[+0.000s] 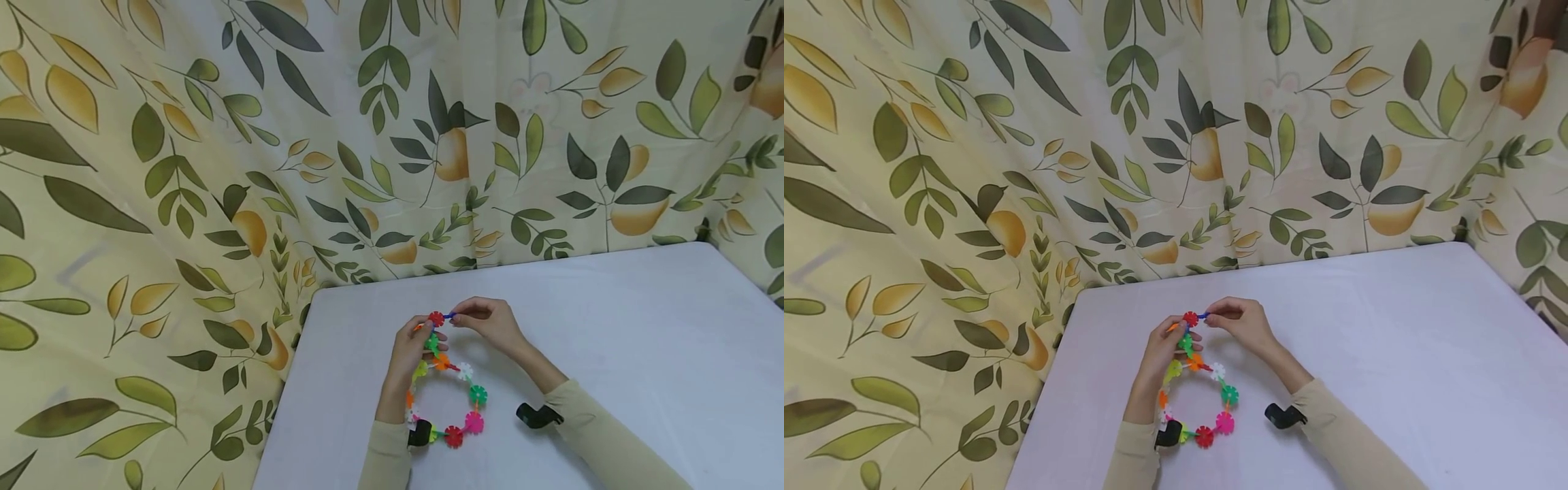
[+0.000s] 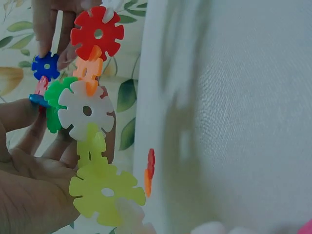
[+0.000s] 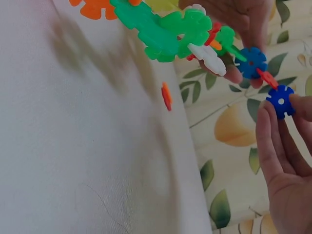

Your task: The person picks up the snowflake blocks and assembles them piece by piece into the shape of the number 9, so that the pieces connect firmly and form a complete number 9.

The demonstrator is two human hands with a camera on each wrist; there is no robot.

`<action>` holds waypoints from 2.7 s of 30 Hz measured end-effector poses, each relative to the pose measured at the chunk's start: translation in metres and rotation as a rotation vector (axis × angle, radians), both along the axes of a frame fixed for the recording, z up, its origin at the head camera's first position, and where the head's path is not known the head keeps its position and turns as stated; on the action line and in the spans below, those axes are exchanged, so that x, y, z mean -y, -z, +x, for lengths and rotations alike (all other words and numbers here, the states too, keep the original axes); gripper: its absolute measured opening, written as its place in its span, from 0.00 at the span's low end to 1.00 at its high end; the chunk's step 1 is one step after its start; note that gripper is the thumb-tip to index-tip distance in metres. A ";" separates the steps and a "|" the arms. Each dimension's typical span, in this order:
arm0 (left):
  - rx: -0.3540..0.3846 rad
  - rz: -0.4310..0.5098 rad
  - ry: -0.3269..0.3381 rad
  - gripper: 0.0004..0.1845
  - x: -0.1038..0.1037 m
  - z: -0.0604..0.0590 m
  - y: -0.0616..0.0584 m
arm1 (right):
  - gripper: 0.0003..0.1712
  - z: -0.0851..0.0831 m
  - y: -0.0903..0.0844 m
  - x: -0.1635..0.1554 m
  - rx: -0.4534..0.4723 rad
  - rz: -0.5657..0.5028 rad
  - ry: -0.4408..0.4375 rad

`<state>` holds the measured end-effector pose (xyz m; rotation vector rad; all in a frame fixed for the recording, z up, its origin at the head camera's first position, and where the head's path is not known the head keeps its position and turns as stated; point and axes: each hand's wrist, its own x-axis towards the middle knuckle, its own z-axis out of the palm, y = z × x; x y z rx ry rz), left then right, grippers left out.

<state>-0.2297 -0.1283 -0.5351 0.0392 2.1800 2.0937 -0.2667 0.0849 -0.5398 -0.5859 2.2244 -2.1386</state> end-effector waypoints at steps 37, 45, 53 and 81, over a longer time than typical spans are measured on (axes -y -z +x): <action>-0.101 -0.064 -0.155 0.14 -0.003 0.017 0.004 | 0.16 0.013 0.001 0.020 0.095 -0.060 0.026; -0.078 -0.026 -0.153 0.14 0.001 0.017 0.006 | 0.14 0.011 0.004 0.022 0.101 -0.041 0.013; -0.095 -0.049 -0.094 0.14 0.013 0.018 0.005 | 0.18 0.007 0.004 0.023 0.102 -0.027 -0.039; -0.019 0.024 -0.185 0.14 0.050 0.016 0.006 | 0.39 -0.010 0.034 0.062 -0.425 1.066 -0.356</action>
